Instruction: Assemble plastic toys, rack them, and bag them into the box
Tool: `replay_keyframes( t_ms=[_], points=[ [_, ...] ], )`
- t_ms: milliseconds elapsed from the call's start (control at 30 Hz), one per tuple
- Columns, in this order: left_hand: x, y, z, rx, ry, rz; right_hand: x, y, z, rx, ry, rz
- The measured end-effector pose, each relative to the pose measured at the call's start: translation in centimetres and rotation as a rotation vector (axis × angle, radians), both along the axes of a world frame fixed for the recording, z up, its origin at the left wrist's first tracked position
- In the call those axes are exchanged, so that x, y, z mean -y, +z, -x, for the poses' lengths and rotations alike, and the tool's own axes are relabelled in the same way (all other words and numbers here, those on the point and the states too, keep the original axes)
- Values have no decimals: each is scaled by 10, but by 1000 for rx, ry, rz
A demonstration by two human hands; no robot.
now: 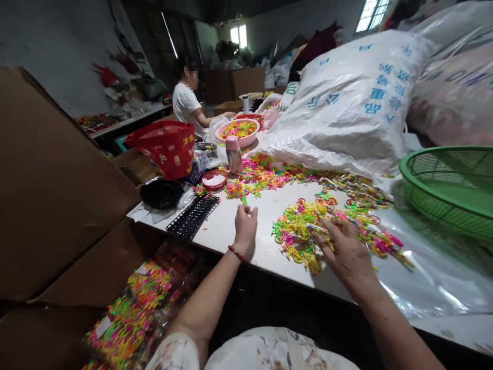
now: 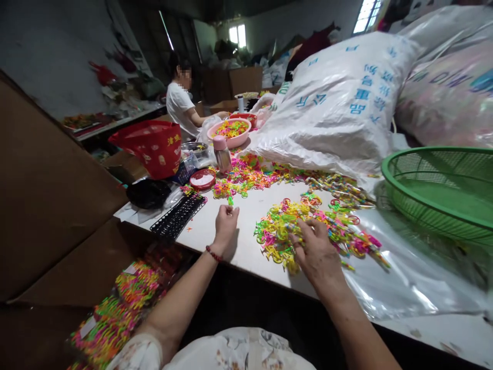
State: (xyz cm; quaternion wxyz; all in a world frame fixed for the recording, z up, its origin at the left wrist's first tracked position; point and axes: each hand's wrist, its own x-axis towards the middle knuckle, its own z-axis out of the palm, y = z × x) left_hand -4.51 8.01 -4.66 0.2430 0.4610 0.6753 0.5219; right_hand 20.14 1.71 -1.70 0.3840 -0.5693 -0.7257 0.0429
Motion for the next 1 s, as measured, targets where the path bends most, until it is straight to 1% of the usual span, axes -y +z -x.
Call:
replay_keyframes(
  t_ms=[33,67,133,200,267,333,433,533,667,733,800,867,933,967,1000],
  points=[
    [-16,1,6,-34,44,2,-2,0,-5,28,-36,5],
    [-32,2,12,-16,80,15,-2,0,-6,28,-39,19],
    [-55,0,21,126,98,63,4,-4,-1,-29,33,55],
    [-68,-3,27,263,78,106,14,-9,11,-119,135,107],
    [-69,-6,30,361,44,126,23,-13,24,-201,227,190],
    [-58,-7,31,488,-13,138,31,-15,35,-268,292,312],
    [-28,-6,31,690,-137,153,34,-19,45,-359,323,468],
    [9,-3,29,842,-221,165,32,-21,54,-463,318,525],
    [54,0,19,1046,-327,156,28,-17,67,-634,312,613],
    [73,3,13,1047,-397,149,27,-13,72,-731,304,665],
    [89,6,7,936,-471,162,26,-11,75,-800,292,684],
    [101,10,2,781,-529,155,26,-11,77,-809,294,656],
    [108,14,-3,697,-524,103,27,-12,76,-775,326,633],
    [110,15,-4,726,-491,76,27,-13,76,-758,349,632],
    [111,16,-5,804,-440,73,28,-15,75,-750,370,638]
  ],
)
